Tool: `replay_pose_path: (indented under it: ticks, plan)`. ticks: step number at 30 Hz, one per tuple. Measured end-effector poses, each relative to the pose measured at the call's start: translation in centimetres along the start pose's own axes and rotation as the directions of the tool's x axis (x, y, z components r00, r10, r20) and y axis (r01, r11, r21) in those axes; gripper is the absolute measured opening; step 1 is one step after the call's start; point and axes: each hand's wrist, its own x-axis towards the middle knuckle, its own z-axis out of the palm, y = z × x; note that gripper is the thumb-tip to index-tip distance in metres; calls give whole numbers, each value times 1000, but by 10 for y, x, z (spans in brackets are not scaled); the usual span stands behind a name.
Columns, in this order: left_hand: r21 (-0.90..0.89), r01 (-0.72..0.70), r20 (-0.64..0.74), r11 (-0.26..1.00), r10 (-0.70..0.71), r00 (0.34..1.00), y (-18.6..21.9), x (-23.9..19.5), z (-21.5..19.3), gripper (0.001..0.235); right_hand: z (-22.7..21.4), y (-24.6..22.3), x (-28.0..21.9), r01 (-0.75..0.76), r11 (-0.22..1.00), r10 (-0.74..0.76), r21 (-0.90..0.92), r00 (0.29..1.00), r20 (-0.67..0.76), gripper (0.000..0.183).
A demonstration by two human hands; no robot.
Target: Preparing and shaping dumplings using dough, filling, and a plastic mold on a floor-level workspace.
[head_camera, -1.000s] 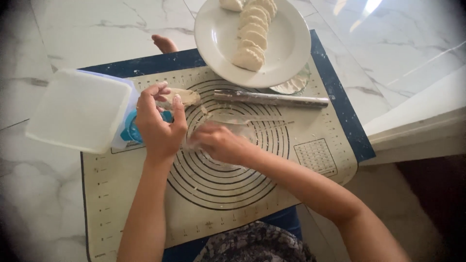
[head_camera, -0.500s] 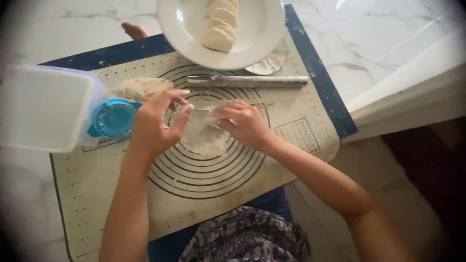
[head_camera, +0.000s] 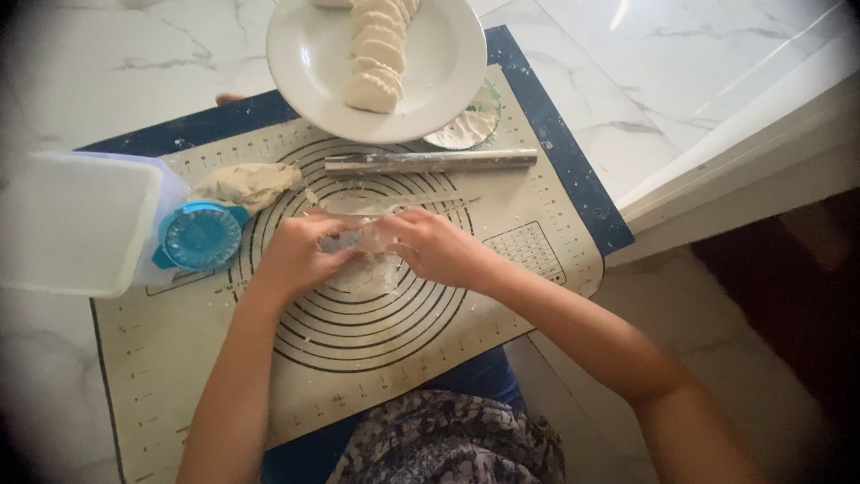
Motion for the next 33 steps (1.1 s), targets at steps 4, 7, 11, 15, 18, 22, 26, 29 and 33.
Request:
replay_pose_path:
  ticks: [4,7,11,15,18,22,26,29,33]
  plan:
    - [6,5,-15,1000,-5,1000,-16,1,10,41,-23,-3,10,-109,975,114,191,993,-13,43]
    - [41,43,-14,998,-43,999,-10,1,8,49,-25,-8,11,-155,984,148,87,985,89,36]
    - [102,62,1,993,-62,998,-9,-2,11,40,-13,-11,8,-112,992,111,60,994,18,33]
    - [182,49,19,982,-53,998,-7,-3,16,32,19,10,-2,-2,1000,2,-7,994,-112,25]
    - [279,69,64,958,-91,994,12,-1,10,29,12,-3,1,-13,998,2,-57,983,-182,23]
    - [374,65,92,925,-106,990,0,-1,22,27,30,10,4,-44,998,33,-55,983,-179,21]
    - [383,108,50,918,-137,989,-10,-6,37,26,33,6,6,-46,998,34,-52,979,-201,20]
    - [404,101,26,909,-121,992,-15,-6,47,28,23,-2,8,-53,996,38,-67,978,-207,17]
    - [434,138,-13,890,-146,989,-12,-5,54,26,19,-11,11,-110,992,96,-59,975,-201,16]
